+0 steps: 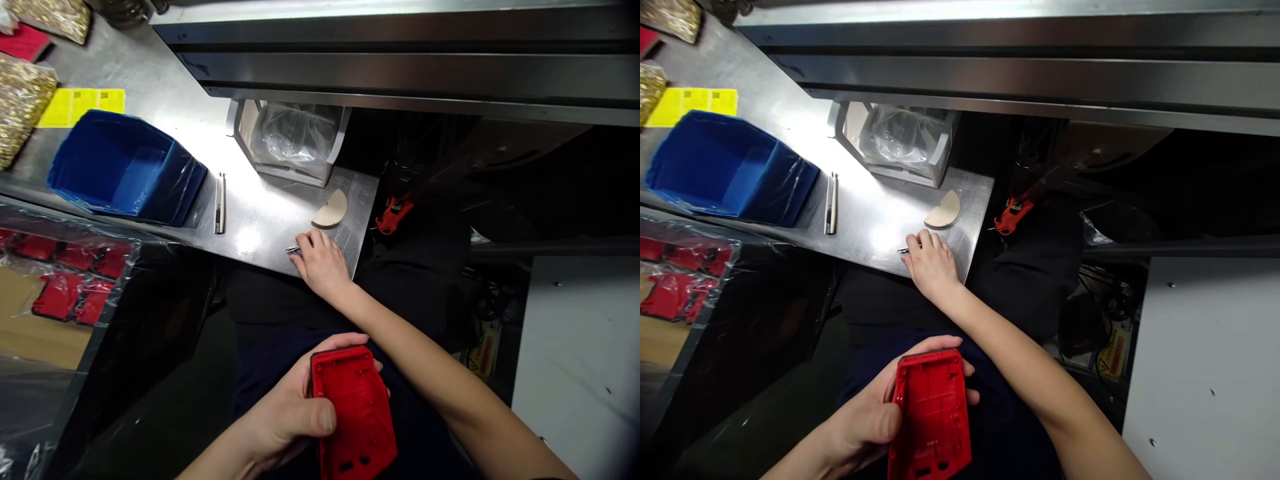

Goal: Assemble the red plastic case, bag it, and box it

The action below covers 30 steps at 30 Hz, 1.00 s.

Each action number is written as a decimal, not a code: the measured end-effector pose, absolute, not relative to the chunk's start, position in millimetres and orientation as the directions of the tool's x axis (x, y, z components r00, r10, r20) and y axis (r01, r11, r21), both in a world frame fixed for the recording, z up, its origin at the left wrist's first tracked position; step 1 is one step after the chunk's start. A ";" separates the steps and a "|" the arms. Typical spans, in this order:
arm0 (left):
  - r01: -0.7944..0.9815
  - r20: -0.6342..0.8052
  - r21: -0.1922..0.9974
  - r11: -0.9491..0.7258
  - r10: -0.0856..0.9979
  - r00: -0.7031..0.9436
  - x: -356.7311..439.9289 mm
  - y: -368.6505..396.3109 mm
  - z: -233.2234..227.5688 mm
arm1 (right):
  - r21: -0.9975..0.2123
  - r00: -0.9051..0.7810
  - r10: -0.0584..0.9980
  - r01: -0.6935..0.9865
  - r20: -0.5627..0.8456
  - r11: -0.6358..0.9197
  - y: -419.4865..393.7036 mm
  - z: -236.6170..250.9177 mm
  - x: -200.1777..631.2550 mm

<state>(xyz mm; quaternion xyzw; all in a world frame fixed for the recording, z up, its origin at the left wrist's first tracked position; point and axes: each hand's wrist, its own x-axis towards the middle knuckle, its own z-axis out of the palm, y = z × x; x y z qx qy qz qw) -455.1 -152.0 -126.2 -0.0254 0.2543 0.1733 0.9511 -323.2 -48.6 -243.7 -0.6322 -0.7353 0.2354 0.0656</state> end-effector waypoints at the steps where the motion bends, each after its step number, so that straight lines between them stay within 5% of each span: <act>1: -0.340 -0.494 0.040 0.940 0.314 0.811 -455.0 -151.2 -126.2 | -0.438 -0.185 0.961 0.895 -0.204 0.079 -50.7 -244.3 -321.8; 8: -0.303 -0.517 0.074 0.950 0.297 0.803 -455.0 -149.1 -125.3 | -0.534 -0.141 0.964 0.846 -0.225 -0.001 -67.3 -229.3 -302.9; 12: -0.278 -0.559 0.149 0.949 0.313 0.768 -453.5 -149.1 -125.7 | -0.846 -0.012 0.951 0.459 -0.310 -0.270 -89.6 -198.9 -260.6; 15: -0.255 -0.605 0.196 0.947 0.321 0.729 -450.4 -148.0 -125.6 | -0.883 0.090 0.918 0.248 -0.387 -0.397 -113.4 -155.4 -228.2; 21: -0.261 -0.588 0.229 0.938 0.347 0.731 -441.6 -146.1 -125.8 | -0.870 -0.169 0.929 0.439 -0.328 -0.227 -158.2 -86.1 -224.5; 30: -0.281 -0.562 0.250 0.927 0.375 0.738 -433.2 -147.5 -126.6 | -0.848 -0.188 0.950 0.517 -0.249 -0.120 -169.5 -96.8 -244.5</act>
